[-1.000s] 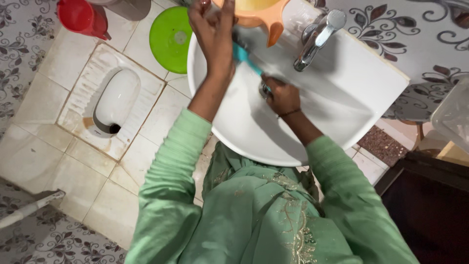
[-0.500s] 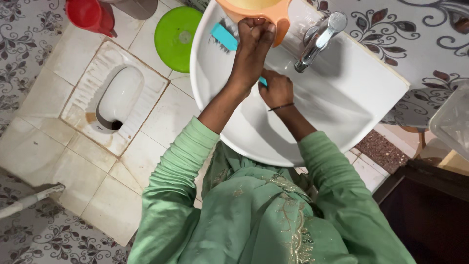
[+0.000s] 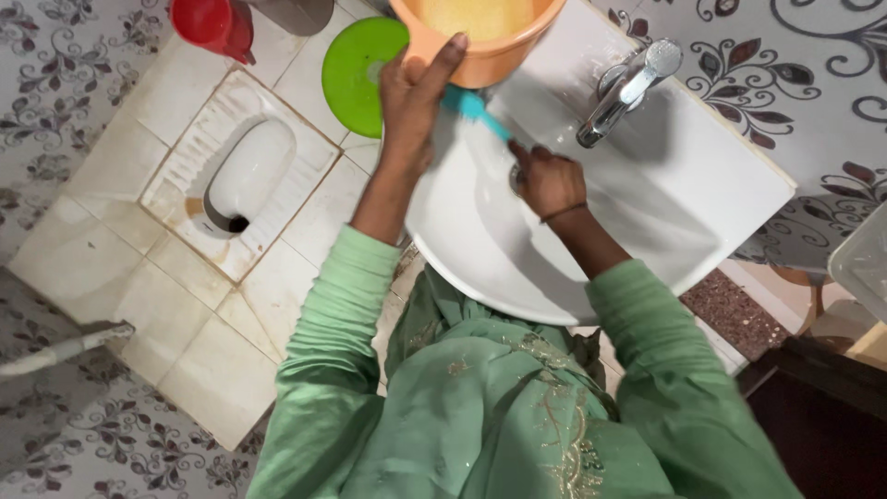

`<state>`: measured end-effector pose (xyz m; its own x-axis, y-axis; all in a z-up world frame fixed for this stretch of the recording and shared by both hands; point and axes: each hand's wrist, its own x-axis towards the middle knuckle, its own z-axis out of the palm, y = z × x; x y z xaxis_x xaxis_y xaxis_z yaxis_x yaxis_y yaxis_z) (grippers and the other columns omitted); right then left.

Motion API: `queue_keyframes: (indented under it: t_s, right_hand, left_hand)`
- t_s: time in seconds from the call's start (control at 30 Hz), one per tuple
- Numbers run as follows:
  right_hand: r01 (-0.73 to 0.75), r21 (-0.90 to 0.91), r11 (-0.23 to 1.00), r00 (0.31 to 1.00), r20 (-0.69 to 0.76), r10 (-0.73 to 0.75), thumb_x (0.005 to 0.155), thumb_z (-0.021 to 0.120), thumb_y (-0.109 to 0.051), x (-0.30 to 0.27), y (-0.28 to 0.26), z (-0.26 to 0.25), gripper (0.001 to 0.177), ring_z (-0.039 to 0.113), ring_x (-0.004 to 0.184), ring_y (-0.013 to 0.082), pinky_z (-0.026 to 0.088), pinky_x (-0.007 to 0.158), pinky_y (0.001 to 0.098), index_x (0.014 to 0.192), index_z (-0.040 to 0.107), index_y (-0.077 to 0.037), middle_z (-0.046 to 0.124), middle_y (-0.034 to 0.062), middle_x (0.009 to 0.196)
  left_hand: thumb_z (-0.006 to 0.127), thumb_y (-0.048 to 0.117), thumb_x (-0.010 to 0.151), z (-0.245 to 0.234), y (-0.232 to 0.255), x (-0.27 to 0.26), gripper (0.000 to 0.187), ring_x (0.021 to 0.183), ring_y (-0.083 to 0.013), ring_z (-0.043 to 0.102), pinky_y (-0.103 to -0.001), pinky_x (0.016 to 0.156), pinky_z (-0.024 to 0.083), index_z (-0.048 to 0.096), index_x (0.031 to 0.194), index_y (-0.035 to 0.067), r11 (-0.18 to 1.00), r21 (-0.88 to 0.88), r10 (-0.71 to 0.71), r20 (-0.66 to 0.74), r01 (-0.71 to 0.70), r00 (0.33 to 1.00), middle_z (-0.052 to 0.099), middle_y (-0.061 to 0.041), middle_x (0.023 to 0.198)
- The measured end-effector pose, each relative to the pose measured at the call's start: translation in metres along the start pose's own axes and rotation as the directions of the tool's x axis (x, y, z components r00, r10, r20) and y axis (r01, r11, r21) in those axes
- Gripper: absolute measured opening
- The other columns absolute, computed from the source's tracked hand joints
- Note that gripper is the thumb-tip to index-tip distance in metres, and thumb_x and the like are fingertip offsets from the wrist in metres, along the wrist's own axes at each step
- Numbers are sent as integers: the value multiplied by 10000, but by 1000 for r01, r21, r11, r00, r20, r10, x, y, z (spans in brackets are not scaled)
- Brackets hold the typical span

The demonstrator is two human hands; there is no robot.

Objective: The person cleans a white bathroom sink using a blue scrub brush and an orange plastic jug. They repeatedly pour soapy water from the jug into the sink and scrub the basin surface, focusing on the area around the drain and the sink's edges.

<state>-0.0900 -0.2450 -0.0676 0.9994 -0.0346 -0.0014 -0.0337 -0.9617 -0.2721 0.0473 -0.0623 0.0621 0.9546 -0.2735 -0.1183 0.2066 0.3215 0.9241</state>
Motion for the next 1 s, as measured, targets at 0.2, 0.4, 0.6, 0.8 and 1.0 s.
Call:
queue_keyframes:
  t_s: [0.2,0.4,0.6,0.8,1.0]
  right_hand:
    - [180,102,978,913,352,-205,723,688,-155,-40,36,-18,519,696,815,372,581,788,481,1220,743,-297,742,133,921]
    - [137,-52,989,776,626,-75,716,691,-128,-67,80,-41,430,691,914,318,562,813,476,1102,761,-305,755,83,953]
    - [23,124,992,998,52,-30,707,641,-60,-38,7,25,559,693,797,376,566,767,484,1238,710,-222,734,163,1010]
    - [117,152,981,796,577,-184,616,778,-142,-94,61,-44,460,676,937,333,539,842,481,1057,792,-274,777,60,980]
    - [-162,49,986,961,233,147,737,680,-102,-54,42,5,502,698,860,337,572,775,481,1202,736,-282,752,101,955]
  left_hand:
    - [811,110,894,-53,-7,-34,468,1095,-142,630,-258,958,518,597,1293,-12,996,86,24,104,-33,994,684,-42,1191]
    - [773,14,888,-89,-62,-39,648,1292,-162,535,-313,1089,459,405,1421,-2,992,-22,123,37,-122,992,497,12,1370]
    - [749,121,926,-99,-96,-23,783,1348,-150,505,-314,1145,396,321,1571,0,991,-81,110,43,-106,993,530,-5,1460]
    - [732,144,938,-128,-104,0,693,1217,-132,562,-296,1059,444,431,1545,-1,999,-40,3,109,1,994,616,-24,1346]
    - [650,64,967,-138,-115,16,475,1095,-105,603,-261,949,483,528,1425,38,1000,-23,-6,40,7,999,659,-29,1233]
